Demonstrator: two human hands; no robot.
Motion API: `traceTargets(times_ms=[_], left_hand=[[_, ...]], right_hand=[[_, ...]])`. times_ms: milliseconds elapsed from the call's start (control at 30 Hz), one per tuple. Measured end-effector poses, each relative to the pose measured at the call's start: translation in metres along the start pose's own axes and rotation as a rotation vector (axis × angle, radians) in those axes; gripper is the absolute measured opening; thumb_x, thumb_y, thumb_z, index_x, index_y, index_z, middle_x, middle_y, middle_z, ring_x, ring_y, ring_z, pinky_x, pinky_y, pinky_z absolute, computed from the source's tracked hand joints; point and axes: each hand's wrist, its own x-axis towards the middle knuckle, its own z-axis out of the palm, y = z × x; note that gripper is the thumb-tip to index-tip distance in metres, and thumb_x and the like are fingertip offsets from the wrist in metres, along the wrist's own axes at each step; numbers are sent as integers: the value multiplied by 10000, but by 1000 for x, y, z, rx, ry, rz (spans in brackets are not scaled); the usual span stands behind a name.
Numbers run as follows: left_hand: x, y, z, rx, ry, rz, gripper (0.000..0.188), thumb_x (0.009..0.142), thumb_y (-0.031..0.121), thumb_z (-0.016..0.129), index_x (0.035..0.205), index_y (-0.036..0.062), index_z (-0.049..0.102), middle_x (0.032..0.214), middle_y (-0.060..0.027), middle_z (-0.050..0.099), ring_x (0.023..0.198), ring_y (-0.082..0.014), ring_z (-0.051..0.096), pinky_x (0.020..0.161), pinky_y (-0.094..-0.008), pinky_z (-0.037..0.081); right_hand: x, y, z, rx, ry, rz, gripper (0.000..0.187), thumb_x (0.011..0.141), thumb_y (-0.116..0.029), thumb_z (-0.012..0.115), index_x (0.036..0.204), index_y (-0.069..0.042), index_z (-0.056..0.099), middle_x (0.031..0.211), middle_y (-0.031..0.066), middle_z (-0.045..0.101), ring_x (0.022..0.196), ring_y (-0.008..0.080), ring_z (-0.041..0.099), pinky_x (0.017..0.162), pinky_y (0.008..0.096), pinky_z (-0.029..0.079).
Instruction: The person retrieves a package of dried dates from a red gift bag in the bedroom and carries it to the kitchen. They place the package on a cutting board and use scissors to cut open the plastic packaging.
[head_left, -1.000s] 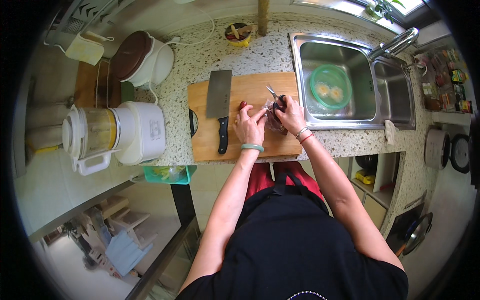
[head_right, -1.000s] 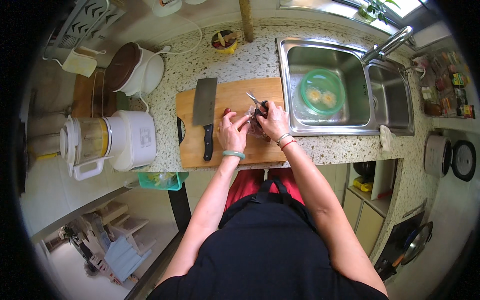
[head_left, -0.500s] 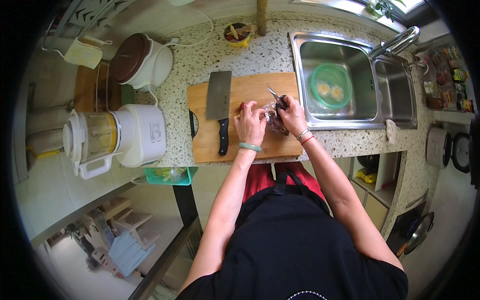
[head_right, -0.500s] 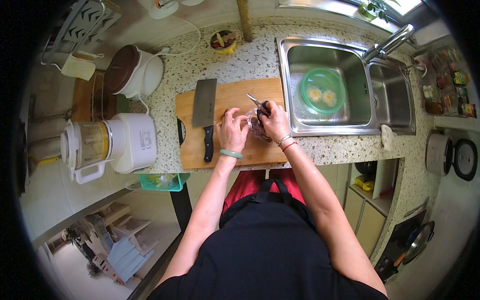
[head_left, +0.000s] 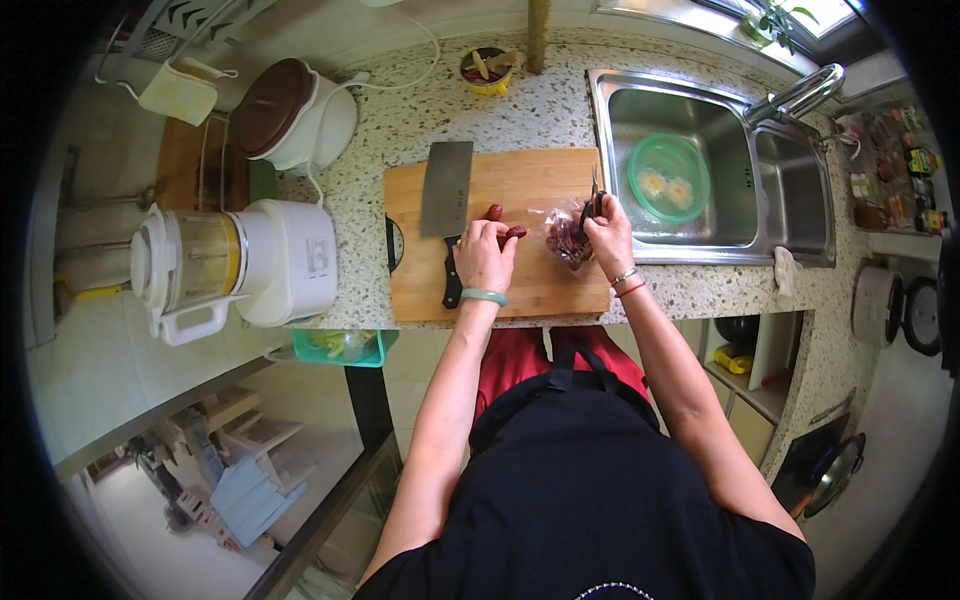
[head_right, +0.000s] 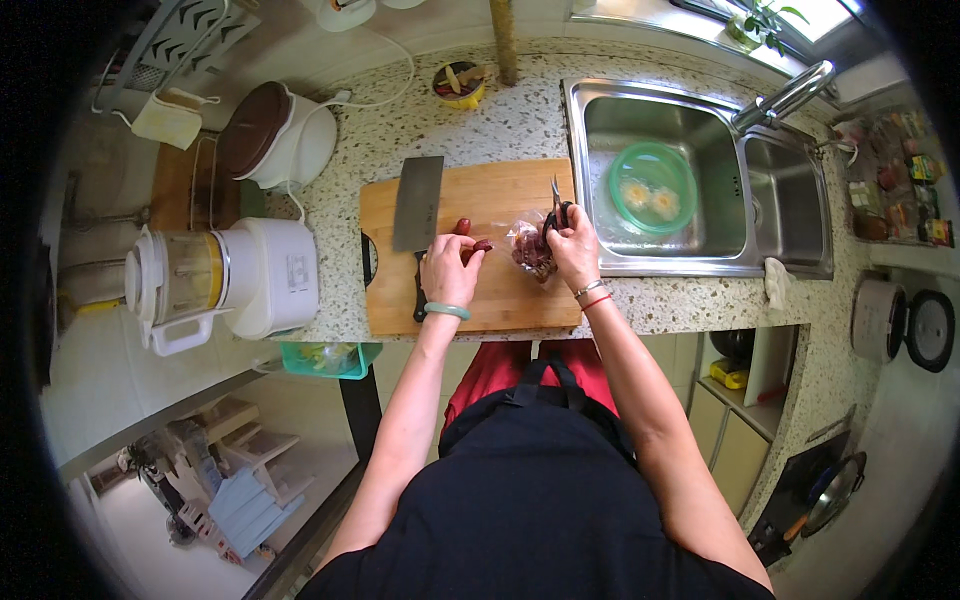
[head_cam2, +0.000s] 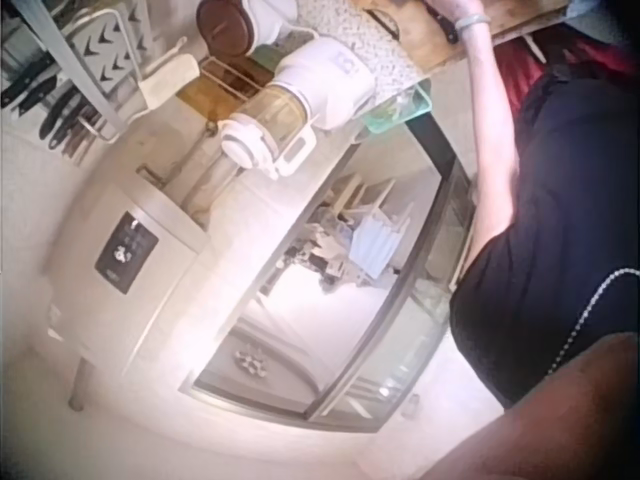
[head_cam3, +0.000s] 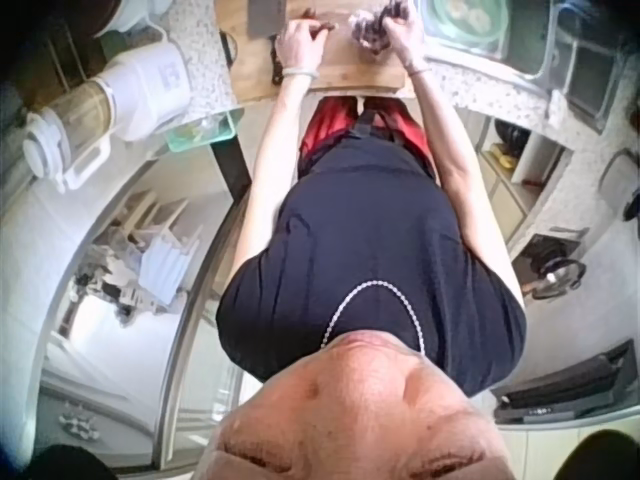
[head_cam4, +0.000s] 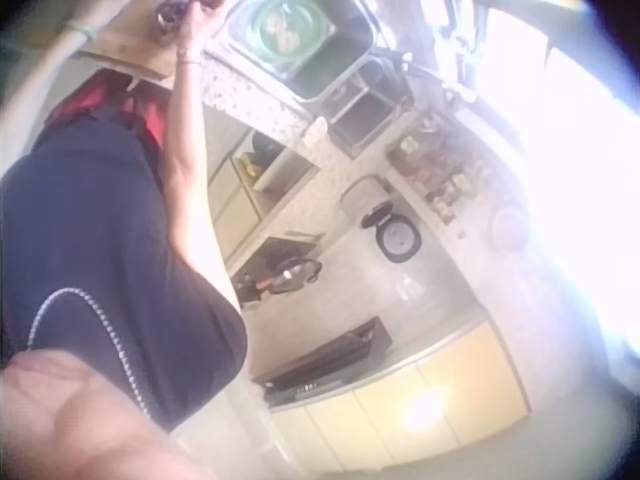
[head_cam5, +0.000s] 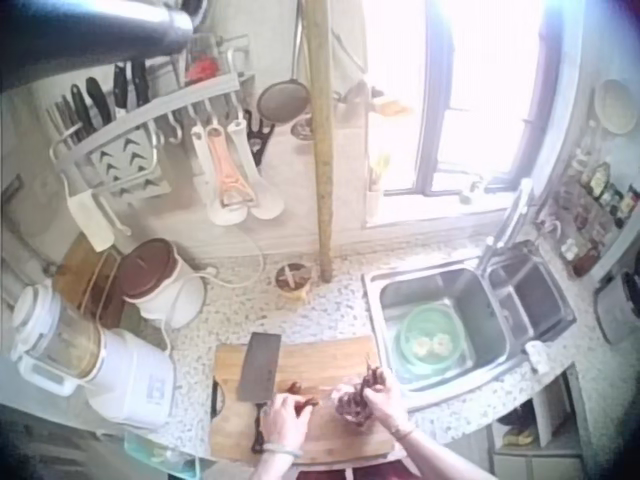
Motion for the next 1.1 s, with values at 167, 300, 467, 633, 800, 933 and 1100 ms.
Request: traceTargets(times_ms=[167, 300, 467, 633, 800, 933, 1100], left_hand=[[-2, -1, 6, 32, -53, 43, 205, 793, 239, 746, 957, 151, 662, 1023, -38, 592, 1009, -248, 576, 812, -422, 457], [1, -2, 9, -185, 42, 59, 294, 805, 257, 763, 1054, 117, 695, 1065, -49, 615, 979, -205, 584, 786, -368, 496], [4, 17, 4, -812, 9, -179, 352, 874, 310, 731, 1103, 45, 694, 1147, -94, 653, 894, -135, 594, 833, -284, 497], [22, 30, -30, -1096, -126, -321, 170, 914, 165, 688, 1028, 43, 722, 882, -22, 720, 753, -68, 623, 724, -219, 512], [33, 7, -45, -1275, 97, -284, 173, 920, 161, 676, 1042, 45, 716, 1029, -48, 716, 924, -94, 643, 869, -229, 496], [35, -10, -50, -1193, 191, -325, 193, 915, 180, 687, 1042, 38, 712, 1011, -43, 711, 918, -96, 644, 856, -234, 502], [23, -22, -47, -1236, 181, -415, 227, 918, 213, 693, 1042, 24, 705, 970, -29, 700, 827, -72, 615, 746, -218, 507]], right_hand=[[-9, -29, 2, 259, -28, 69, 248, 825, -12, 718, 997, -20, 540, 930, 19, 621, 873, 95, 623, 761, 230, 509], [-11, -37, 4, 337, -29, 57, 257, 826, -21, 723, 1008, -30, 541, 933, 9, 615, 884, 93, 618, 771, 230, 505], [-19, -57, 9, 404, -65, 121, 267, 829, -46, 733, 1021, -45, 546, 930, -2, 611, 881, 81, 605, 773, 228, 492], [-18, -84, 14, 395, -163, 147, 267, 861, -143, 717, 1058, -61, 556, 942, -1, 643, 866, 81, 610, 721, 232, 495], [-3, -73, 11, -257, -162, 35, 260, 871, -226, 676, 1032, -51, 569, 881, 93, 696, 817, 198, 672, 648, 340, 530], [-14, -59, 15, -828, -113, -80, 274, 827, -270, 680, 1020, -96, 593, 918, 142, 690, 853, 356, 667, 712, 474, 529], [-17, -48, 16, -1126, -189, -133, 218, 866, -230, 623, 1013, -74, 583, 1004, 139, 666, 858, 330, 687, 715, 425, 554]])
